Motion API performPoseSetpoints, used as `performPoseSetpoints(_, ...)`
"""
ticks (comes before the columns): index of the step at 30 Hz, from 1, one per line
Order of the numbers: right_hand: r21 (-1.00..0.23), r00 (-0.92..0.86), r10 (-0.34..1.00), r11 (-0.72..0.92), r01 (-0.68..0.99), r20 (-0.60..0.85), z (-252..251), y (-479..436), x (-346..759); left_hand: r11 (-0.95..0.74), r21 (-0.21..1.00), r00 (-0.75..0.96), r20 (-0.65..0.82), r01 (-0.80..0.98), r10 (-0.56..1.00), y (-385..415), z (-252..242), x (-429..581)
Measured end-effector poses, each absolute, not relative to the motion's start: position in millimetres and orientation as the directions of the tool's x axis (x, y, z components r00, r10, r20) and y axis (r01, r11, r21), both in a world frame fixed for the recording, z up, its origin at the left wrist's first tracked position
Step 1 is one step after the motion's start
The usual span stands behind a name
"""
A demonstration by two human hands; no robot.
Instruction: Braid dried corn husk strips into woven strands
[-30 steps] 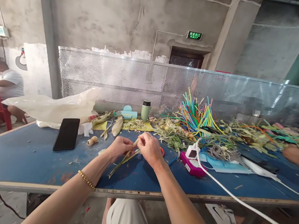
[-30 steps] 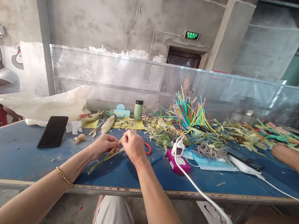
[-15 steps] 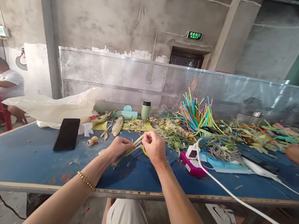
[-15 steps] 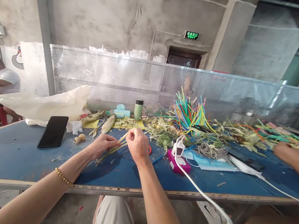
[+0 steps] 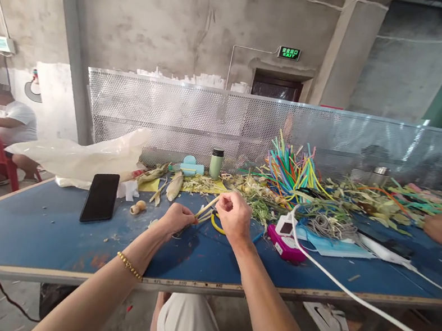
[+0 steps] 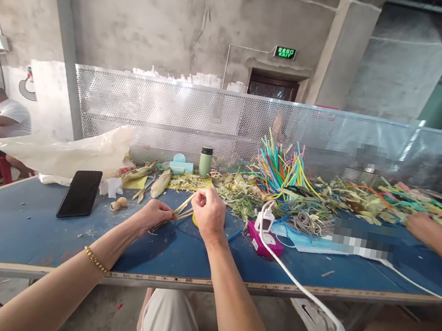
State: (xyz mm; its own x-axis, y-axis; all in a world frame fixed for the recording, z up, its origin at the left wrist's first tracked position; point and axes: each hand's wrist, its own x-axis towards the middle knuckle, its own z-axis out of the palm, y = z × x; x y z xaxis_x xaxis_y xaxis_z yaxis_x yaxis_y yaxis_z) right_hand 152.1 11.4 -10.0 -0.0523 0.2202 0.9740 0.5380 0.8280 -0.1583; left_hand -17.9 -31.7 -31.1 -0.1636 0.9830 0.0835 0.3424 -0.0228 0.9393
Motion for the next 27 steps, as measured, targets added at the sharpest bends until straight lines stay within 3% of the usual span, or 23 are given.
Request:
performPoseSetpoints(7, -0.257, -0.094, 0.334, 0.851, 0.458, 0.938, -15, 18, 149, -0.237, 0.898, -0.074, 0.283, 0.370, 0.956, -33, -27, -19)
performPoseSetpoints(12, -0.265, -0.151, 0.364, 0.854, 0.448, 0.919, -19, 20, 147, -0.269, 0.887, -0.119, 0.334, 0.375, 0.935, -31, -26, -19)
performPoseSetpoints(21, -0.219, -0.200, 0.335, 0.869, 0.443, 0.921, -20, 17, 144, -0.200, 0.929, -0.226, 0.277, 0.311, 0.934, -27, -24, -19)
performPoseSetpoints(27, -0.245, -0.170, 0.353, 0.857, 0.453, 0.920, -18, 15, 146, -0.091, 0.959, -0.191, 0.146, 0.267, 0.971, -27, -24, -17)
